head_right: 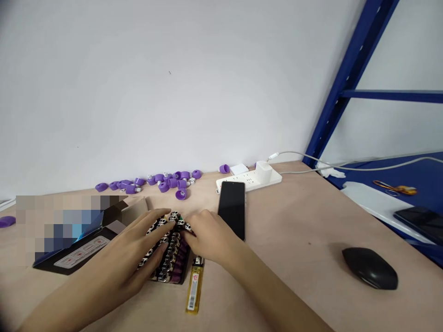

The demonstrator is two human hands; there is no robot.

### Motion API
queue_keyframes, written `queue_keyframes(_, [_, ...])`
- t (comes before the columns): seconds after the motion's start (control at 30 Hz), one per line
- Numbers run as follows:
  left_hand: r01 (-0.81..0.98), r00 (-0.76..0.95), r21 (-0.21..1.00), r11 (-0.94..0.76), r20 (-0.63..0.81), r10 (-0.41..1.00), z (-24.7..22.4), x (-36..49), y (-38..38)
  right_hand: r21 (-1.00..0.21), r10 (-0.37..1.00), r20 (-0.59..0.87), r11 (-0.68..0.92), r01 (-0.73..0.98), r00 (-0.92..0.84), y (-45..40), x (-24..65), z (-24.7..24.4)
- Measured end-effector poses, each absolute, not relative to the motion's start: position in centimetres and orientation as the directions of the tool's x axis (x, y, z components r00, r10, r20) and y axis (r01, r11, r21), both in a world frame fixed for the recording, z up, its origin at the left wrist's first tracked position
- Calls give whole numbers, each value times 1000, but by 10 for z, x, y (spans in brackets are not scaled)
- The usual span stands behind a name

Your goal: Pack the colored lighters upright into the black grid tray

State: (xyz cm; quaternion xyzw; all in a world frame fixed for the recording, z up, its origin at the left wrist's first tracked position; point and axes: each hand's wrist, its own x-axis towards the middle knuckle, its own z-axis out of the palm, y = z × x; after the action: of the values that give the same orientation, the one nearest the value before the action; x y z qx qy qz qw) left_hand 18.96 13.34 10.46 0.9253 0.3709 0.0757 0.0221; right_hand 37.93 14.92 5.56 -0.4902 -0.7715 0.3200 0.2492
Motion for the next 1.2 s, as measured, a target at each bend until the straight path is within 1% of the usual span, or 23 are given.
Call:
queue_keyframes(0.07, [687, 716, 34, -726, 145, 683, 103, 188, 135, -717, 900, 55, 336, 610, -432, 148, 383, 60])
queue_keyframes(0.13, [687, 724, -20, -726, 101, 683, 103, 186, 135, -702, 885, 50, 360, 614, -463, 148, 387, 64])
queue_keyframes(0.2, [697, 717, -37, -716, 43, 695, 104, 186, 134, -694, 883, 60, 372, 616, -466, 150, 392, 68])
queue_keyframes(0.3, [709, 705, -29, -705, 3, 709, 107, 188, 133, -687, 908, 101, 359, 632, -406, 153, 395, 71])
queue_keyframes(0.37, [707, 707, -12, -707, 3, 707, 107, 189, 132, -690, 929, 125, 334, 642, -349, 156, 394, 70])
queue_keyframes(0.53, [700, 706, 39, -713, 119, 698, 96, 186, 134, -729, 951, 133, 285, 623, -280, 159, 384, 57])
queue_keyframes(0.7, [690, 714, 59, -721, 109, 692, 94, 185, 136, -738, 950, 133, 285, 612, -283, 156, 378, 43])
queue_keyframes(0.9, [701, 708, 61, -711, 62, 704, 97, 185, 136, -710, 930, 106, 318, 628, -351, 150, 377, 42])
queue_keyframes(1.07, [681, 723, 84, -727, 78, 687, 101, 185, 135, -687, 921, 101, 338, 643, -377, 153, 377, 40])
queue_keyframes(1.2, [663, 744, 57, -746, 57, 666, 109, 189, 133, -656, 911, 117, 371, 657, -396, 155, 378, 40])
